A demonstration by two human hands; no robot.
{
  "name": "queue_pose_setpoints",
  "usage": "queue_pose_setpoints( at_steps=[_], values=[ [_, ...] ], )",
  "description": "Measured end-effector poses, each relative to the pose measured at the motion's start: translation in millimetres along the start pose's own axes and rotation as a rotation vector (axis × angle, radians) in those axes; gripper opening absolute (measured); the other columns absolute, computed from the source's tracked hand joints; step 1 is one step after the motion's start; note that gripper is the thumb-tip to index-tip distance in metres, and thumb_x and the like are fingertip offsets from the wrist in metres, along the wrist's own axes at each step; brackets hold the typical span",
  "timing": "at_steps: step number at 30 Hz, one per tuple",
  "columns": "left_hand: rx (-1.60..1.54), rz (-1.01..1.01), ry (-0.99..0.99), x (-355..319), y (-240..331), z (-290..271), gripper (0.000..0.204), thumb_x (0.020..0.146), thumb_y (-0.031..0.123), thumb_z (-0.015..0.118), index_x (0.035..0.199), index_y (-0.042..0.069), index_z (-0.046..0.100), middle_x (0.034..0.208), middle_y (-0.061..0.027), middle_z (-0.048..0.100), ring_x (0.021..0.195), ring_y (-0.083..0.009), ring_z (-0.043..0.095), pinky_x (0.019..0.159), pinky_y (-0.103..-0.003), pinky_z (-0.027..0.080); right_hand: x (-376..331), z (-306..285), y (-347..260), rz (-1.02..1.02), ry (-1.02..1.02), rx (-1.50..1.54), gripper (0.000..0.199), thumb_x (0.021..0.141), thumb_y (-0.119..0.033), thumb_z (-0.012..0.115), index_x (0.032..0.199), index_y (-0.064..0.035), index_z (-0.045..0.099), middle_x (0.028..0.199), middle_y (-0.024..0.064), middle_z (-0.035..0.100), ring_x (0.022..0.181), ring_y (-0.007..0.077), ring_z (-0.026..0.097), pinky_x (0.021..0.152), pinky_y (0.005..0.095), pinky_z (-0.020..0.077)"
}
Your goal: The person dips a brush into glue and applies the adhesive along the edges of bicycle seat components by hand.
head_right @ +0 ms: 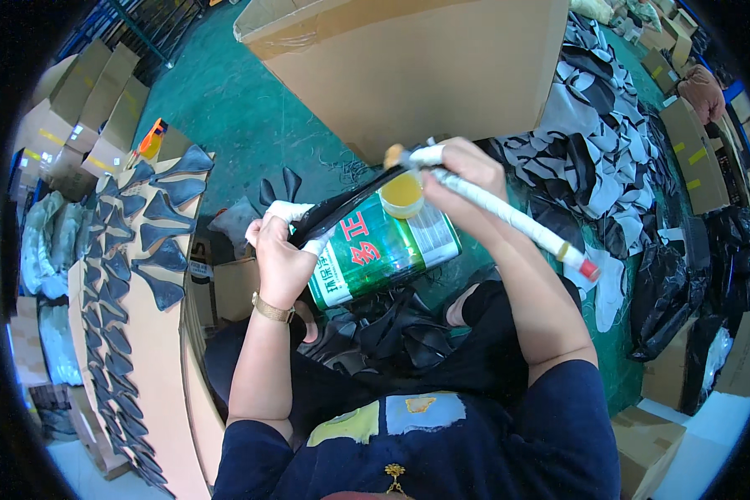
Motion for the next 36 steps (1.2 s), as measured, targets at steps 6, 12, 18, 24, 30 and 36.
queue_pose_setpoints(
  at_steps=[6,12,18,24,30,36],
  values=[
    [0.019,0.051,0.029,-4,-2,-8,0.033,0.057,0.004,0.070,0.088,0.011,0.064,0.084,-0.0025,0.060,0.085,-0.0205,0.056,0.087,-0.035,0.028,-5,-2,-4,0.105,-0.037,0.311,0.018,0.072,0.000,0.065,0.090,-0.0006,0.065,0.081,0.0074,0.061,0.070,0.0157,0.058,0.064,0.0263,0.0454],
    [0.032,0.074,0.029,-6,2,-15,0.034,0.058,0.002,0.067,0.091,0.011,0.064,0.088,-0.0042,0.062,0.088,-0.0227,0.055,0.091,-0.036,0.028,5,-15,9,0.015,0.068,-0.063,0.015,0.071,0.001,0.064,0.086,-0.0004,0.065,0.078,0.0101,0.060,0.069,0.0200,0.059,0.062,0.0281,0.0462],
    [0.065,0.135,0.080,-8,5,-23,0.040,0.053,0.000,0.067,0.091,0.013,0.064,0.086,-0.0026,0.059,0.088,-0.0218,0.056,0.087,-0.037,0.029,-1,-1,-12,0.103,-0.093,0.229,0.014,0.072,-0.001,0.064,0.087,0.0002,0.065,0.081,0.0084,0.061,0.074,0.0179,0.060,0.066,0.0272,0.0462],
    [0.104,0.174,0.134,-13,6,-30,0.044,0.052,0.000,0.065,0.093,0.014,0.065,0.087,-0.0022,0.059,0.090,-0.0215,0.056,0.087,-0.038,0.029,7,-31,16,0.063,0.157,-0.065,0.016,0.071,0.001,0.063,0.087,-0.0016,0.066,0.080,0.0093,0.062,0.072,0.0198,0.061,0.065,0.0284,0.0482],
    [0.153,0.190,0.139,-14,9,-33,0.038,0.054,0.001,0.069,0.089,0.013,0.065,0.086,-0.0019,0.061,0.088,-0.0204,0.057,0.089,-0.036,0.028,0,-9,-5,0.034,-0.065,0.173,0.018,0.073,-0.003,0.063,0.091,0.0008,0.064,0.086,0.0105,0.060,0.074,0.0186,0.059,0.066,0.0272,0.0460],
    [0.161,0.218,0.178,-17,10,-39,0.038,0.054,0.001,0.069,0.090,0.014,0.065,0.086,-0.0012,0.062,0.088,-0.0199,0.058,0.089,-0.037,0.030,4,-28,13,0.115,0.091,0.062,0.016,0.074,0.000,0.061,0.090,0.0010,0.064,0.084,0.0082,0.060,0.074,0.0170,0.059,0.069,0.0276,0.0469]
  ],
)
Point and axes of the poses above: each hand's wrist, its own x-axis towards the middle knuckle, its own z-axis out of the palm, y = z × x, the point moved 7 cm from there along x, towards the middle knuckle
